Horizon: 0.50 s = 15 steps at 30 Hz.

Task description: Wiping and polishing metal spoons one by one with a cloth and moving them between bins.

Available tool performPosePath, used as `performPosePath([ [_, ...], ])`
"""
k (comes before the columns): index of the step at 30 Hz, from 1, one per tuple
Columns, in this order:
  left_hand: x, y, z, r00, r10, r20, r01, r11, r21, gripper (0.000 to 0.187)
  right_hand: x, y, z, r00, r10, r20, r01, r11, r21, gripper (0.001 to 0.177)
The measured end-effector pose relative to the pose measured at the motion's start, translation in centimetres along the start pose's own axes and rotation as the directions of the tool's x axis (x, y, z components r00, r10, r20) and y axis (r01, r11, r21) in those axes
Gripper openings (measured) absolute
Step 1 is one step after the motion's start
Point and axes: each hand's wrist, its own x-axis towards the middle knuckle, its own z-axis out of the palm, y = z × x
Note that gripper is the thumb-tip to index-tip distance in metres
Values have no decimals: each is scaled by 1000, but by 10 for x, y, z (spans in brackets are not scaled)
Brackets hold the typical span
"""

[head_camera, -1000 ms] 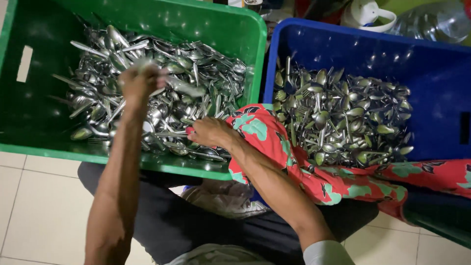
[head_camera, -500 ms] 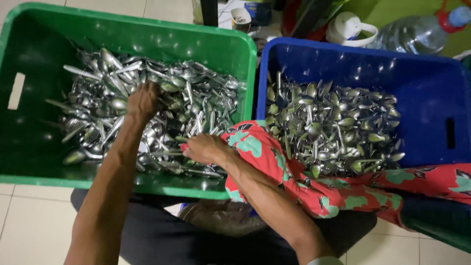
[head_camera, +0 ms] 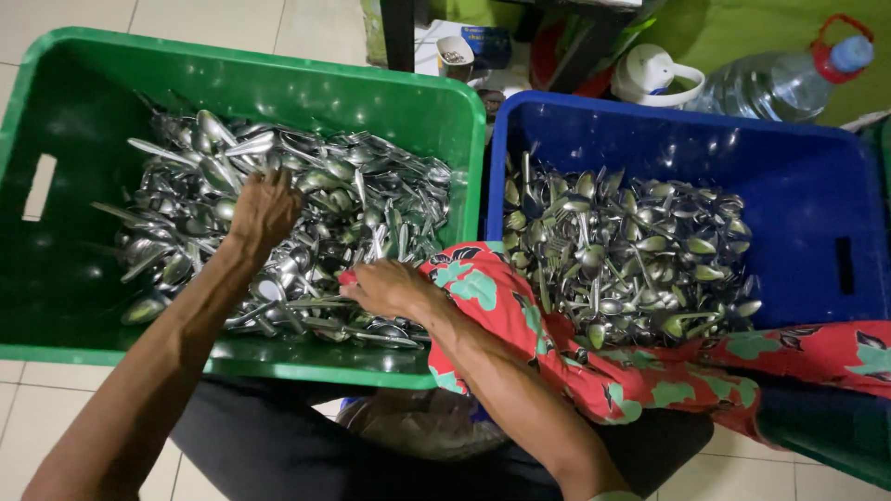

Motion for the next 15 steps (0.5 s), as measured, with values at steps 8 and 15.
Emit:
performPosePath([
  [8, -78, 28, -101, 886, -344, 310, 371, 129, -920, 31, 0, 22, 6, 732, -189, -655, 312, 947, 76, 32],
  [15, -88, 83, -150, 830, -545, 118, 1, -210, -978, 33, -2, 40, -22, 260, -52, -964, 362, 931, 48, 35],
])
